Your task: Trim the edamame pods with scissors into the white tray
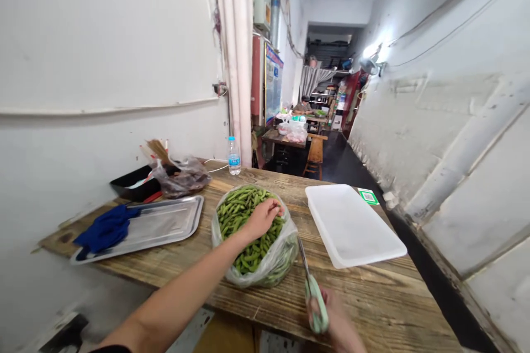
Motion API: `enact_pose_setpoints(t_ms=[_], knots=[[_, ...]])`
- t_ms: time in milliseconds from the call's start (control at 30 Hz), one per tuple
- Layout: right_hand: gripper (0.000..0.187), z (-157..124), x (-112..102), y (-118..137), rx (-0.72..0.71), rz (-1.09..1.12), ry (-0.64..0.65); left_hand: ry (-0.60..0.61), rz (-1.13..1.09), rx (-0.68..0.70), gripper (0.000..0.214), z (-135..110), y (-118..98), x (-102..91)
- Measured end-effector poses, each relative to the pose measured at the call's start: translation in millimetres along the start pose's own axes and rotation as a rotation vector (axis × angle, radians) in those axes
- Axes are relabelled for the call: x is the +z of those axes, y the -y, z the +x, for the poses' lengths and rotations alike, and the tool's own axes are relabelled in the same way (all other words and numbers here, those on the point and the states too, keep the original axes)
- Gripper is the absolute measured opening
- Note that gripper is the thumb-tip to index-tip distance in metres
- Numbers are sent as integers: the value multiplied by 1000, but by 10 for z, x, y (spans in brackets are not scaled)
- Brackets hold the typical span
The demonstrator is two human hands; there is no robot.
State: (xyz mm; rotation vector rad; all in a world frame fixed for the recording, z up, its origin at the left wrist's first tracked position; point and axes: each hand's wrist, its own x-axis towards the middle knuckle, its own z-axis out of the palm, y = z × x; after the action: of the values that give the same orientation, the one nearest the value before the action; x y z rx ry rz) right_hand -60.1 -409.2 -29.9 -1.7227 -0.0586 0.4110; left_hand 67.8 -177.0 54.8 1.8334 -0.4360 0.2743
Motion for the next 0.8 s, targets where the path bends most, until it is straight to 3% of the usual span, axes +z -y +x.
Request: enact_pose_setpoints(t_ms=[67,167,300,367,433,533,600,700,800], knots=[[43,-237,-99,-32,-75,19,-33,-29,197,40,19,51,34,37],[34,-418,-447,121,-217,-225,-287,-48,332,20,24,21,65,8],[32,-209,-886,506,-151,-751,-664,-34,225,-36,22,-188,-31,3],[25,16,-925,656,-152,-1002,-674,-55,34,-100,20,-343,-139,41],[22,225,-852,743,-102,-1153,-576,-50,-240,-227,21,-497,-260,99],[18,384,-689,765,-27,-1198,-460,56,-612,-465,21,-675,-412,222],[15,357,-636,718,-20,-1182,-445,86,-716,-545,22,-744,-466,305],[16,164,-650,546,-22,-1179,-467,-39,-575,-419,22,-808,-435,301],[18,-66,-693,264,-155,-1222,-565,-400,-151,-158,22,-870,-205,-13]])
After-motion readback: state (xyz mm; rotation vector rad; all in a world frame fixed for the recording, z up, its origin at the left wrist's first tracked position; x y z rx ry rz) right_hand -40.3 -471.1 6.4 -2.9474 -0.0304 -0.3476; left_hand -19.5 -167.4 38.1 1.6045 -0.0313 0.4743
